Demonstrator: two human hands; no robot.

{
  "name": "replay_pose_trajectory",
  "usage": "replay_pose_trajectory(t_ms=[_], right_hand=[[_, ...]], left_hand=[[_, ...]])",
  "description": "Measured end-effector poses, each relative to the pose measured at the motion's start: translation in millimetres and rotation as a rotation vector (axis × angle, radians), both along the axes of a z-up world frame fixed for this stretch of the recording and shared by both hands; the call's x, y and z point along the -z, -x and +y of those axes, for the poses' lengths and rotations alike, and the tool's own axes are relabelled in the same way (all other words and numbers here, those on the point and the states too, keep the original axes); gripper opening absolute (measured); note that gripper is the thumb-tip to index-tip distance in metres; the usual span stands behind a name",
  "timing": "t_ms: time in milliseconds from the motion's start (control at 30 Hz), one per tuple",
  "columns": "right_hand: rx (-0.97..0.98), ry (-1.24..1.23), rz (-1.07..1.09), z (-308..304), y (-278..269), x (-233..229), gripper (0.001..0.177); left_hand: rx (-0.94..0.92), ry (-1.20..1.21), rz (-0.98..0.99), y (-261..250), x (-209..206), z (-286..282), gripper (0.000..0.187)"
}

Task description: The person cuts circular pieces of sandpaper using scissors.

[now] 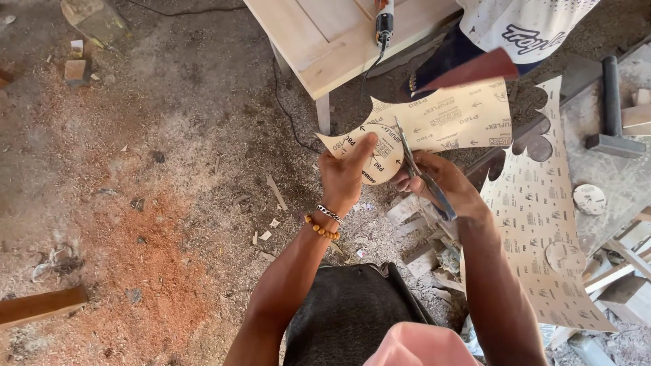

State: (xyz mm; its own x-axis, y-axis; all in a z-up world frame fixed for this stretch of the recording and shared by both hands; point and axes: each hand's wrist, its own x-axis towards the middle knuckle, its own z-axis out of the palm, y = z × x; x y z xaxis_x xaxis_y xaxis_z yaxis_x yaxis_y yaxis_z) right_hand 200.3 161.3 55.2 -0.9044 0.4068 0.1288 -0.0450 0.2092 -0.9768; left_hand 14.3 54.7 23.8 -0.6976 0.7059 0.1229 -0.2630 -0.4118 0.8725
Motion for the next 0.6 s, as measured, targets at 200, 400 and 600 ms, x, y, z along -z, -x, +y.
replay_pose_trajectory(t_ms=[200, 400, 600], right_hand=[[0.019, 0.013, 0.093, 4, -1, 23, 0.053], [0.170, -0.056, 0.044, 4, 1, 20, 0.055], [0.121, 0.038, 0.079, 9, -3, 15, 0.056]], left_hand=[[-0.002, 0.115, 0.100, 4, -3, 5, 0.043], [0.043, 0.083, 0.069, 5, -11, 7, 0.044], [0.078, 0.148, 0.160, 4, -16, 8, 0.041]])
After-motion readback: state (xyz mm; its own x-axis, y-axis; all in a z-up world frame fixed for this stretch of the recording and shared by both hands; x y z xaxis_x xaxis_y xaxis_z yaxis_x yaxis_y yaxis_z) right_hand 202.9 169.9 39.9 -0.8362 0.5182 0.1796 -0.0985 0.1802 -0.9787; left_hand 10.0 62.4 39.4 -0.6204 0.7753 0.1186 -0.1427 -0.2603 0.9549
